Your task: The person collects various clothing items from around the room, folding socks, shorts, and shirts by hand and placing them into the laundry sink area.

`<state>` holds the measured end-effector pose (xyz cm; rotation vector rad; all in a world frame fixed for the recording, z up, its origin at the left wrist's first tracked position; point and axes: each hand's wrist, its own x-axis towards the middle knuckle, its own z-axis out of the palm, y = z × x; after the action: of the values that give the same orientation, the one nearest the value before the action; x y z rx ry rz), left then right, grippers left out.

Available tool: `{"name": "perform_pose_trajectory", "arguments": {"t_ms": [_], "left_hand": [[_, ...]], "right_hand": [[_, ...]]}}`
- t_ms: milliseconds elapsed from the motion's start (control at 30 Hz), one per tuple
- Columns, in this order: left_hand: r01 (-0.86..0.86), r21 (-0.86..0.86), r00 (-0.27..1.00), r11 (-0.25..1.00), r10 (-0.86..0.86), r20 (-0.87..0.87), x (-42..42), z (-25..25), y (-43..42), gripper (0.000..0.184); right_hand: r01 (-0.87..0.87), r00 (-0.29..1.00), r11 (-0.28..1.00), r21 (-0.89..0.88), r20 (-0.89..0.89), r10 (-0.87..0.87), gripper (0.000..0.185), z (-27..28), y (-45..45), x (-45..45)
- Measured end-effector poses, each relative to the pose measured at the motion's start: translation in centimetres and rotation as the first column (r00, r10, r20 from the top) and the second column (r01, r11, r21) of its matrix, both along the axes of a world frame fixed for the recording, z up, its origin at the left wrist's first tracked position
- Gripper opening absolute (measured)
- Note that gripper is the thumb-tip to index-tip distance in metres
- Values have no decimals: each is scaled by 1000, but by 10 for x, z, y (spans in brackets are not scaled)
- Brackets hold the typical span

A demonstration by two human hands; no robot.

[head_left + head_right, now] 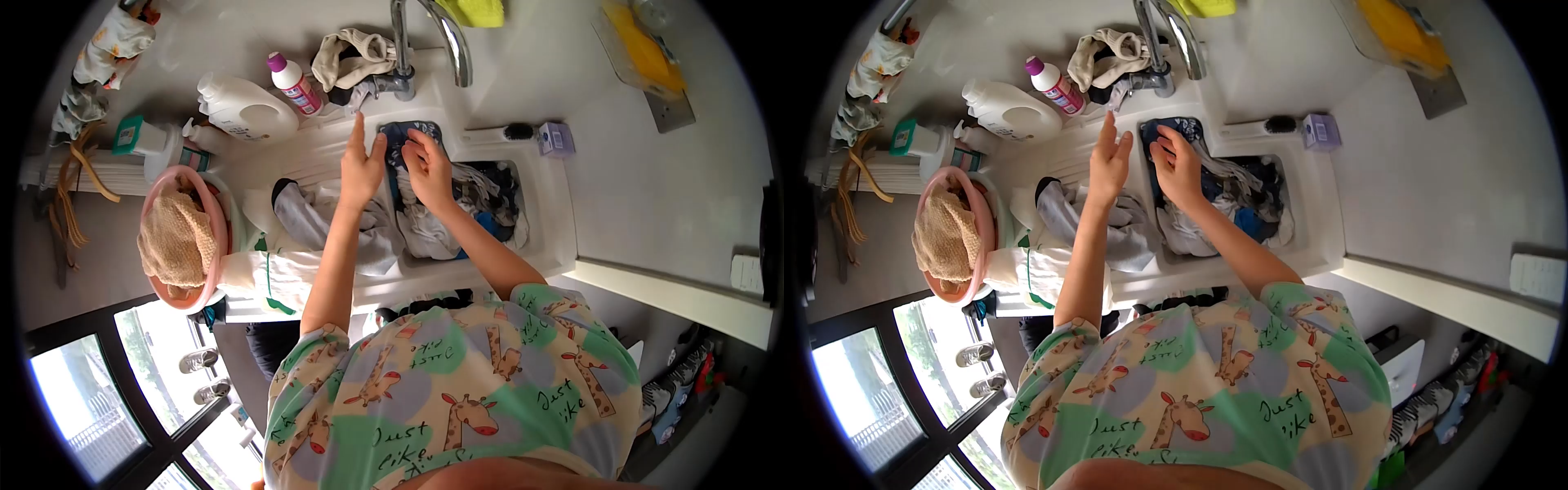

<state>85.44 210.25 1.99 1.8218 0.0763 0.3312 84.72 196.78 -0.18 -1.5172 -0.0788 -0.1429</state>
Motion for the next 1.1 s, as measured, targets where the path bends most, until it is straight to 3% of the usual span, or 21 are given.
{"name": "perform_pose_trajectory", "arguments": {"t_ms": [33,100,133,167,300,367,400,500,533,567,633,700,733,767,933,1100], "left_hand": [[46,43,998,998,-48,40,-13,-5,-17,60],[201,98,979,975,-198,-46,-39,-7,-49,59],[254,-37,964,967,-256,-72,-53,-1,-70,58],[305,-175,940,936,-325,-100,-66,6,-89,58],[501,-349,770,792,-592,-238,-119,25,-150,59],[618,-213,739,757,-651,-173,-143,7,-172,59],[659,-137,726,740,-673,-143,-157,4,-182,59],[730,-182,630,658,-752,-192,-197,6,-208,60],[710,-287,583,643,-765,-273,-210,7,-222,61],[746,-216,570,630,-771,-283,-220,12,-236,61],[758,-243,520,605,-786,-334,-244,21,-275,60],[782,-285,438,555,-814,-382,-268,28,-330,59],[831,-249,442,498,-862,-248,-283,8,-362,58],[854,-274,367,442,-886,-285,-293,15,-392,57],[935,-275,154,225,-954,-258,-341,10,-545,54],[945,-327,-74,9,-967,-242,-381,15,-682,55]], "right_hand": [[-11,999,1000,24,-36,12,36,-2,-11,-18],[-4,996,997,78,-93,11,39,-5,-35,-49],[-87,981,985,151,-162,111,45,-2,-49,-69],[-31,981,984,176,-181,63,44,-2,-60,-85],[108,968,971,215,-245,-54,47,9,-109,-154],[156,970,966,208,-215,-110,49,4,-133,-184],[98,968,971,219,-249,-41,54,4,-146,-198],[17,928,888,459,-338,157,59,13,-186,-243],[17,906,893,451,-385,177,64,15,-200,-255],[36,884,896,443,-432,178,64,21,-215,-268],[112,887,819,563,-427,172,65,23,-254,-298],[176,912,795,580,-400,90,65,15,-301,-327],[158,922,802,576,-377,88,66,14,-336,-346],[141,932,808,573,-351,86,67,15,-368,-364],[510,840,792,337,-393,-374,61,12,-503,-451],[585,810,664,467,-281,-515,60,9,-609,-495]]}}
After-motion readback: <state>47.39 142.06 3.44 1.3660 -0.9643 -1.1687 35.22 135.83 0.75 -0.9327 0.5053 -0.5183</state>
